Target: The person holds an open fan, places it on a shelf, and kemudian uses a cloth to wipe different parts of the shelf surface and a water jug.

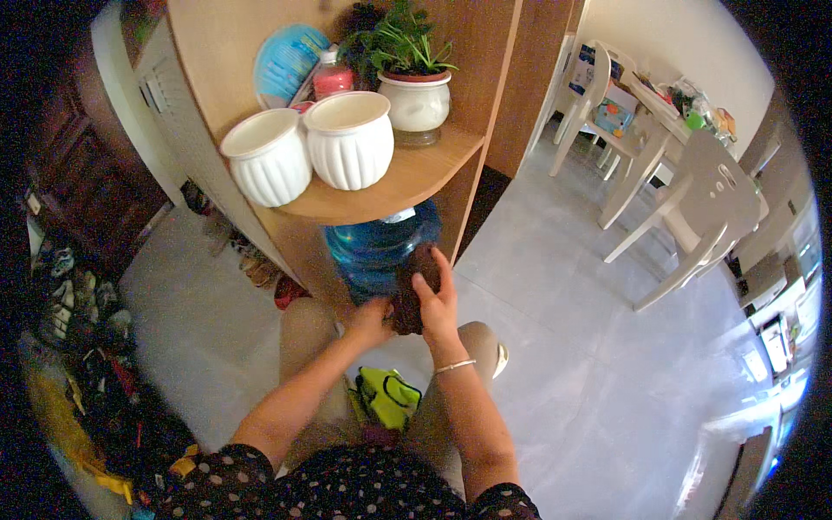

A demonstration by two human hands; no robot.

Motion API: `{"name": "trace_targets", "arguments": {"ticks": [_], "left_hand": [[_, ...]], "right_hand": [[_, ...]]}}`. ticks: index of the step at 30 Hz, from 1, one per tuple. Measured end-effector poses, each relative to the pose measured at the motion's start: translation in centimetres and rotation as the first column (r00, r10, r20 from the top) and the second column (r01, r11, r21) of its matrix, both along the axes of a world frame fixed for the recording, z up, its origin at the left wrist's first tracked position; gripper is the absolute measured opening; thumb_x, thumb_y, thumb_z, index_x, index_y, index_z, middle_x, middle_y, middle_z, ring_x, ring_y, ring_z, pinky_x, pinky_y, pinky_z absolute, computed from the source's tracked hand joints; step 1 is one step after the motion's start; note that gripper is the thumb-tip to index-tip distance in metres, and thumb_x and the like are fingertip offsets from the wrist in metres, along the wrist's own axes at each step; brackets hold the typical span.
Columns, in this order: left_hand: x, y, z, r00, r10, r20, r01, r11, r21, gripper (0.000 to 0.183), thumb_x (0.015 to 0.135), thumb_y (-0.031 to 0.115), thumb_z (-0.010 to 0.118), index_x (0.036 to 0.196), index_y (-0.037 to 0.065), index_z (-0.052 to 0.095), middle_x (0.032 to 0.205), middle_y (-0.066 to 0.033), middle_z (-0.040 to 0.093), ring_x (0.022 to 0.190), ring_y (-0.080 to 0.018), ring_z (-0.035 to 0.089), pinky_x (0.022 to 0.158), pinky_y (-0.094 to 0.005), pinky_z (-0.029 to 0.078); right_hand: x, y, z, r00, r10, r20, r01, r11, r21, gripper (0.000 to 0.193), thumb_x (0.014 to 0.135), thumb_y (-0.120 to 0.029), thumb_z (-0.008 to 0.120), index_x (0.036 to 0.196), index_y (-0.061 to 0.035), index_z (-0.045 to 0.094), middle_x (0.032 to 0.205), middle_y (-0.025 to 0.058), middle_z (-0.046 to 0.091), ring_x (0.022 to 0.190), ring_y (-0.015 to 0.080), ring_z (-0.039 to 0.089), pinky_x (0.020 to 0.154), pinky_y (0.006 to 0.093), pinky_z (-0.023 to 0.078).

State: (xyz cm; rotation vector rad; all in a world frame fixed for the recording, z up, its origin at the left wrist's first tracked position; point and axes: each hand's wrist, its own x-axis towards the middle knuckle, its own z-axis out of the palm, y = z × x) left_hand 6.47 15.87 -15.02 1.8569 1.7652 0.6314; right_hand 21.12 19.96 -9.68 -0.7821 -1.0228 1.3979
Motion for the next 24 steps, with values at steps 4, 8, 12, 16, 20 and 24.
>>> {"name": "trace_targets", "arguments": {"ticks": [4, 8, 12, 16, 20, 24], "left_hand": [[2.2, -2.0, -4.9, 0.932, -0.250, -0.263, 0.183, 0.950, -0.255, 0.050, 0.085, 0.027, 0.068, 0.128, 0.006, 0.057, 0.120, -0.0179, 0.061, 0.119, -0.0362, 0.054, 0.099, -0.0487, 0.044], [-0.3, -0.2, -2.3, 0.993, -0.075, -0.088, 0.067, 0.994, -0.090, 0.048, 0.083, 0.024, 0.070, 0.126, 0.006, 0.058, 0.119, -0.0213, 0.059, 0.113, -0.0379, 0.056, 0.095, -0.0479, 0.046], [-5.0, 4.4, 1.3, 0.978, 0.206, -0.028, -0.179, 0.902, 0.393, 0.050, 0.078, 0.021, 0.072, 0.122, 0.001, 0.057, 0.117, -0.0212, 0.058, 0.106, -0.0412, 0.056, 0.091, -0.0479, 0.046], [-7.0, 8.5, 3.5, 0.931, 0.225, -0.288, -0.108, 0.922, 0.371, 0.059, 0.085, 0.038, 0.069, 0.131, 0.004, 0.055, 0.126, -0.0242, 0.058, 0.118, -0.0450, 0.052, 0.100, -0.0510, 0.041], [-7.1, 9.8, 2.0, 0.958, 0.214, -0.188, -0.147, 0.936, 0.319, 0.056, 0.087, 0.045, 0.069, 0.122, 0.003, 0.063, 0.126, -0.0247, 0.060, 0.119, -0.0436, 0.053, 0.102, -0.0495, 0.040], [-7.0, 11.0, 0.5, 0.949, 0.207, -0.238, -0.105, 0.919, 0.379, 0.058, 0.088, 0.045, 0.069, 0.128, 0.003, 0.061, 0.127, -0.0210, 0.062, 0.121, -0.0409, 0.054, 0.103, -0.0472, 0.040]], "right_hand": [[-0.1, 6.5, -3.9, 0.928, -0.151, 0.339, 0.081, 0.974, 0.212, 0.054, 0.089, 0.001, 0.062, 0.140, -0.0052, 0.047, 0.132, 0.0119, 0.056, 0.121, 0.0220, 0.053, 0.105, 0.0353, 0.042], [-1.5, 10.7, -4.3, 0.753, -0.365, 0.548, 0.134, 0.900, 0.415, 0.055, 0.087, -0.005, 0.064, 0.139, -0.0016, 0.046, 0.139, 0.0163, 0.049, 0.128, 0.0284, 0.049, 0.108, 0.0385, 0.039], [-2.1, 12.7, -5.3, 0.515, -0.476, 0.713, 0.126, 0.864, 0.487, 0.051, 0.089, -0.017, 0.063, 0.138, -0.0085, 0.049, 0.143, 0.0218, 0.042, 0.131, 0.0420, 0.042, 0.111, 0.0463, 0.035], [-1.4, 16.7, -7.1, 0.494, -0.438, 0.751, 0.158, 0.895, 0.418, 0.047, 0.092, -0.021, 0.060, 0.136, -0.0072, 0.050, 0.141, 0.0231, 0.045, 0.129, 0.0438, 0.042, 0.109, 0.0488, 0.036], [0.2, 19.5, -9.3, 0.739, -0.226, 0.634, 0.175, 0.974, 0.142, 0.046, 0.096, -0.021, 0.055, 0.138, -0.0041, 0.049, 0.137, 0.0233, 0.051, 0.127, 0.0389, 0.049, 0.108, 0.0418, 0.038], [1.7, 20.4, -11.7, 0.939, -0.013, 0.344, 0.127, 0.942, -0.310, 0.049, 0.098, -0.024, 0.053, 0.139, 0.0008, 0.046, 0.137, 0.0197, 0.055, 0.127, 0.0292, 0.052, 0.106, 0.0380, 0.039]]}}
